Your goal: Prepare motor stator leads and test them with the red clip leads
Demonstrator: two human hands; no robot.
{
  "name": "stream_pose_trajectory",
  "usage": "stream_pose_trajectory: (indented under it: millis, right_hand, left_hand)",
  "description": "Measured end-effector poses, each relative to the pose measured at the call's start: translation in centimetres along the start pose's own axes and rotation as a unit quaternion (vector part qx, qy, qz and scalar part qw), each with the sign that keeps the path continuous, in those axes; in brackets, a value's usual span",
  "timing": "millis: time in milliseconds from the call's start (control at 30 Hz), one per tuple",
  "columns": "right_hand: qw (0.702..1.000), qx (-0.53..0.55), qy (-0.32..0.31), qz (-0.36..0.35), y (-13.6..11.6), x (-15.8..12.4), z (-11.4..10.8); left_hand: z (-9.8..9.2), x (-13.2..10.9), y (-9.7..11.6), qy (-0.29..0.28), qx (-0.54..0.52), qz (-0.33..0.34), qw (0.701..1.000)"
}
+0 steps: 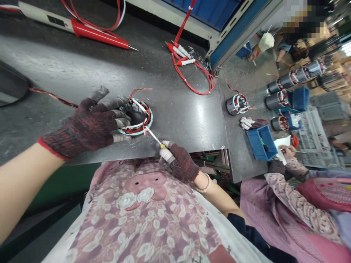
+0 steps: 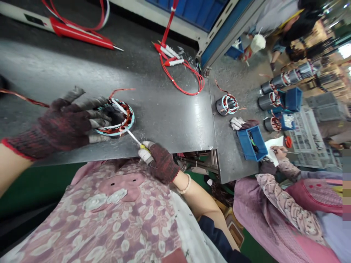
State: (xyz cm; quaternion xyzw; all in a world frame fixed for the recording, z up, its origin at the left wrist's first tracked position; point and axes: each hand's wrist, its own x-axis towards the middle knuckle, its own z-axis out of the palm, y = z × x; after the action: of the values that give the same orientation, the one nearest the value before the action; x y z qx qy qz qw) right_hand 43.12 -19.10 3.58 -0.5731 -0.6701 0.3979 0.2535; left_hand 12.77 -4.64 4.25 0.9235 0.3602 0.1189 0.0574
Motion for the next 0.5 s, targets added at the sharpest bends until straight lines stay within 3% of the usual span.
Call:
stream_pose_trajectory:
  millis: [167, 367, 500]
  right_hand:
    - [0.999, -0.036, 0.003, 0.003, 0.5, -0.5, 0.1]
    - [0.999, -0.043, 0.016, 0.006, 1.5, 1.0, -0.2]
    - [0.997, -0.07, 0.02, 0.0, 1.2, 2.6, -0.2]
  left_hand:
    - [1.0, 1.4, 2.3, 0.035, 0.02, -0.035, 0.999]
    - [1.5, 1.7, 1.1, 0.008, -0.013, 0.024, 1.0]
    - [0.9, 1.6, 1.5, 0.007, -0.036, 0.003, 0.999]
